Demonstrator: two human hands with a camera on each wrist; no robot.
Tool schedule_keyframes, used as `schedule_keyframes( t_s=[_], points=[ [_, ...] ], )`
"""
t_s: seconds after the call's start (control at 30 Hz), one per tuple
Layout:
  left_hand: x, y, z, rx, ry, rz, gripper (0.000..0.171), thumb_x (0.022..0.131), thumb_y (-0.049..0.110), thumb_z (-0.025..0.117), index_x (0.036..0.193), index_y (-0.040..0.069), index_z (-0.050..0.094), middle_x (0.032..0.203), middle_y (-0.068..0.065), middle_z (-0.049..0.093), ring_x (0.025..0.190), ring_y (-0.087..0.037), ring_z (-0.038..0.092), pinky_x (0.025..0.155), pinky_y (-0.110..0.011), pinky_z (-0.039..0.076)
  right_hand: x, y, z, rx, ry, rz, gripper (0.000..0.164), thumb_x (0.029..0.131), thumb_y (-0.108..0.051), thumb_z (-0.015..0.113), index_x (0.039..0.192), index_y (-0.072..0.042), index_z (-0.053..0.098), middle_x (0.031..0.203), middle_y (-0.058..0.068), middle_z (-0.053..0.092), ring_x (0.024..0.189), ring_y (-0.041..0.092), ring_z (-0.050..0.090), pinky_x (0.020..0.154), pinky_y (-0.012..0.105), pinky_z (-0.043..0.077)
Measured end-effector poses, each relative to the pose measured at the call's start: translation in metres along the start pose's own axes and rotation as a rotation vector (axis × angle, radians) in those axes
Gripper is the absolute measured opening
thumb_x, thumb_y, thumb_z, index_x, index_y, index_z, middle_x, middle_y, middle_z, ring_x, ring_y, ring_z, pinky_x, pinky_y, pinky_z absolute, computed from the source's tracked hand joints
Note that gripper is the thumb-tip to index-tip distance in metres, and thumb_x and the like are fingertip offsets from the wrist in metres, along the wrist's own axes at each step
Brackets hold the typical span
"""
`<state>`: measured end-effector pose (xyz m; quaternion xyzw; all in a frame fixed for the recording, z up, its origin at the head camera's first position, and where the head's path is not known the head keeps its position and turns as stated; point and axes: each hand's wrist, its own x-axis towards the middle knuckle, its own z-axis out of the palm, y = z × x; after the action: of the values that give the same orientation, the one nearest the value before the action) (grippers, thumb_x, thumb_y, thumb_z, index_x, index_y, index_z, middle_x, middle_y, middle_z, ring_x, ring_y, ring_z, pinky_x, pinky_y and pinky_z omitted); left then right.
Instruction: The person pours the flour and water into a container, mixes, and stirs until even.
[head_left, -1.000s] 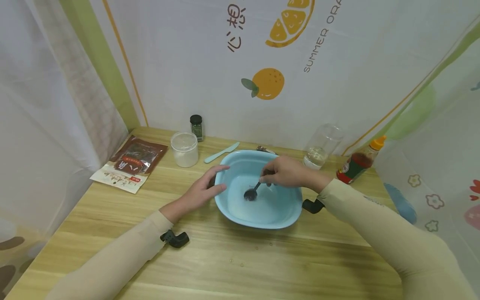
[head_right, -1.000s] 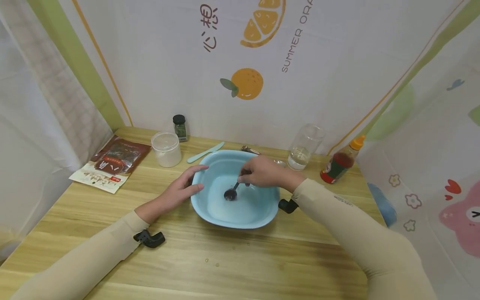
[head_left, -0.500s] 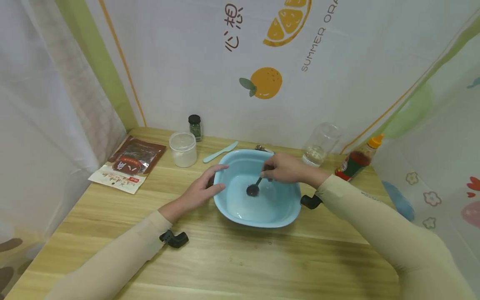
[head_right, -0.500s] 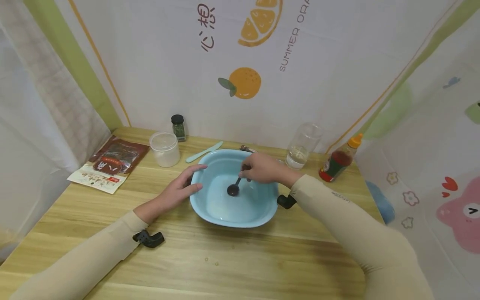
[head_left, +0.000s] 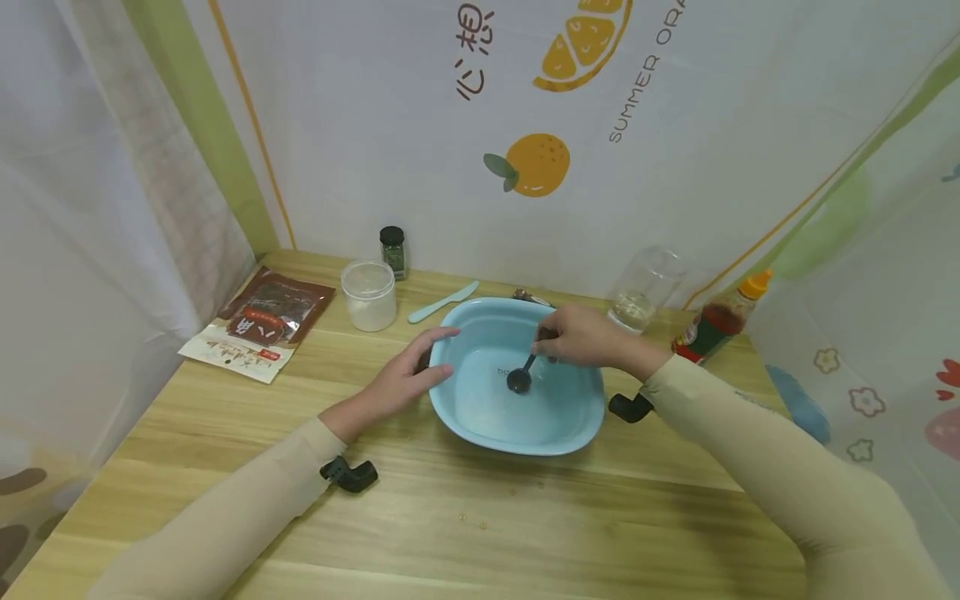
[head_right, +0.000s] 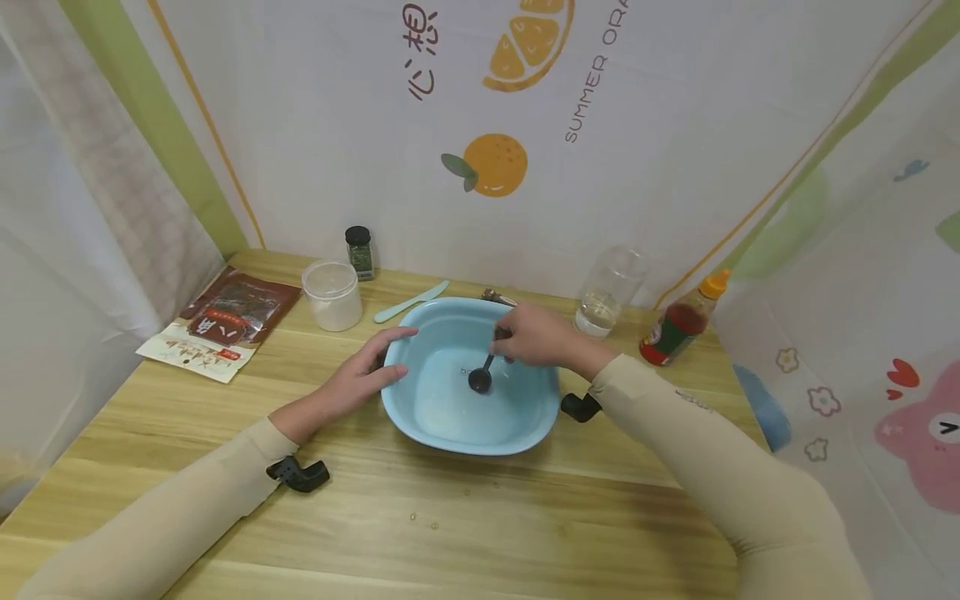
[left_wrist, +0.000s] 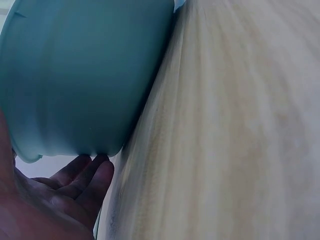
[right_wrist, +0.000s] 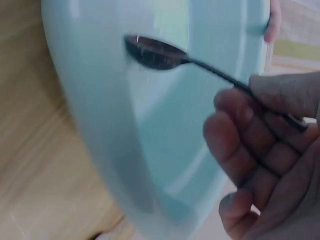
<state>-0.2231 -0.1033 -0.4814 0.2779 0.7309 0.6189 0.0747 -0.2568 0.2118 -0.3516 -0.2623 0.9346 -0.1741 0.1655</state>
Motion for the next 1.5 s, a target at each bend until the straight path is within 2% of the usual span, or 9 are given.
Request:
schedule_keyframes(
  t_s=[0.2,0.33,0.6,0.7,0.93,1.07,1.23,1.33,1.5],
  points=[
    [0.000,0.001,0.001,0.000,0.000,0.007,0.059,0.112,0.013,0.061,0.167,0.009,0.042,0.168,-0.027,0.042,0.140,-0.048,0.059,0.103,-0.048,0.064,-0.002,-0.008,0.010,0.091,-0.133,-0.117,0.023,0.109,-0.025,0.071,0.105,-0.006,0.084,0.082,0.005,0.078,0.072,0.013,0.068,0.065,0.031,0.055],
    [0.000,0.000,0.001,0.001,-0.003,0.004,0.059,0.112,0.013,0.061,0.168,0.010,0.042,0.170,-0.024,0.041,0.140,-0.046,0.059,0.103,-0.046,0.064,0.000,-0.018,0.015,0.102,-0.168,-0.166,0.022,0.110,-0.025,0.072,0.106,-0.008,0.084,0.084,0.004,0.079,0.073,0.011,0.070,0.067,0.031,0.057],
    [0.000,0.001,0.000,0.000,-0.002,0.003,0.059,0.112,0.013,0.061,0.167,0.008,0.041,0.168,-0.027,0.043,0.139,-0.047,0.060,0.103,-0.046,0.064,0.013,-0.021,0.007,-0.028,0.012,-0.054,0.022,0.110,-0.026,0.071,0.111,-0.009,0.086,0.085,0.000,0.079,0.067,0.012,0.063,0.062,0.032,0.052],
    [0.000,0.001,0.000,-0.002,-0.005,-0.001,0.059,0.112,0.013,0.061,0.168,0.008,0.041,0.168,-0.027,0.043,0.140,-0.048,0.059,0.104,-0.047,0.064,0.018,-0.020,0.009,-0.021,0.018,-0.040,0.023,0.110,-0.028,0.072,0.111,-0.011,0.086,0.086,0.000,0.079,0.067,0.011,0.064,0.060,0.030,0.052],
    [0.000,0.002,-0.001,-0.014,-0.016,0.003,0.059,0.112,0.012,0.060,0.168,0.007,0.040,0.168,-0.027,0.041,0.141,-0.048,0.058,0.103,-0.048,0.064,0.013,-0.028,0.011,0.075,-0.171,-0.161,0.021,0.110,-0.026,0.073,0.109,-0.010,0.086,0.090,0.001,0.081,0.077,0.010,0.072,0.068,0.031,0.060],
    [0.001,0.002,-0.001,-0.006,-0.010,0.003,0.059,0.112,0.013,0.061,0.167,0.008,0.041,0.170,-0.025,0.041,0.141,-0.047,0.058,0.104,-0.048,0.064,0.009,-0.030,0.008,0.068,-0.227,-0.194,0.016,0.108,-0.022,0.074,0.104,-0.012,0.085,0.083,-0.004,0.079,0.075,0.010,0.073,0.070,0.031,0.061],
    [0.000,0.001,-0.001,-0.015,-0.012,-0.001,0.058,0.113,0.013,0.060,0.167,0.008,0.041,0.169,-0.024,0.041,0.142,-0.045,0.058,0.104,-0.046,0.063,0.016,-0.035,0.010,0.065,-0.285,-0.223,0.020,0.110,-0.025,0.071,0.107,-0.010,0.084,0.088,0.001,0.081,0.076,0.011,0.074,0.071,0.030,0.061],
    [-0.001,0.001,-0.001,-0.013,-0.012,0.006,0.058,0.113,0.013,0.060,0.167,0.008,0.041,0.170,-0.023,0.041,0.143,-0.044,0.057,0.106,-0.045,0.062,0.022,-0.038,0.010,0.022,-0.224,-0.194,0.023,0.112,-0.028,0.070,0.113,-0.010,0.084,0.092,0.001,0.081,0.076,0.009,0.073,0.070,0.030,0.061],
    [-0.001,0.001,0.000,-0.011,-0.015,0.004,0.058,0.113,0.013,0.060,0.168,0.009,0.041,0.171,-0.023,0.040,0.142,-0.046,0.057,0.103,-0.048,0.064,0.026,-0.035,0.007,-0.052,-0.079,-0.077,0.024,0.111,-0.027,0.070,0.116,-0.009,0.085,0.094,0.002,0.081,0.075,0.009,0.071,0.069,0.032,0.060]
  ],
)
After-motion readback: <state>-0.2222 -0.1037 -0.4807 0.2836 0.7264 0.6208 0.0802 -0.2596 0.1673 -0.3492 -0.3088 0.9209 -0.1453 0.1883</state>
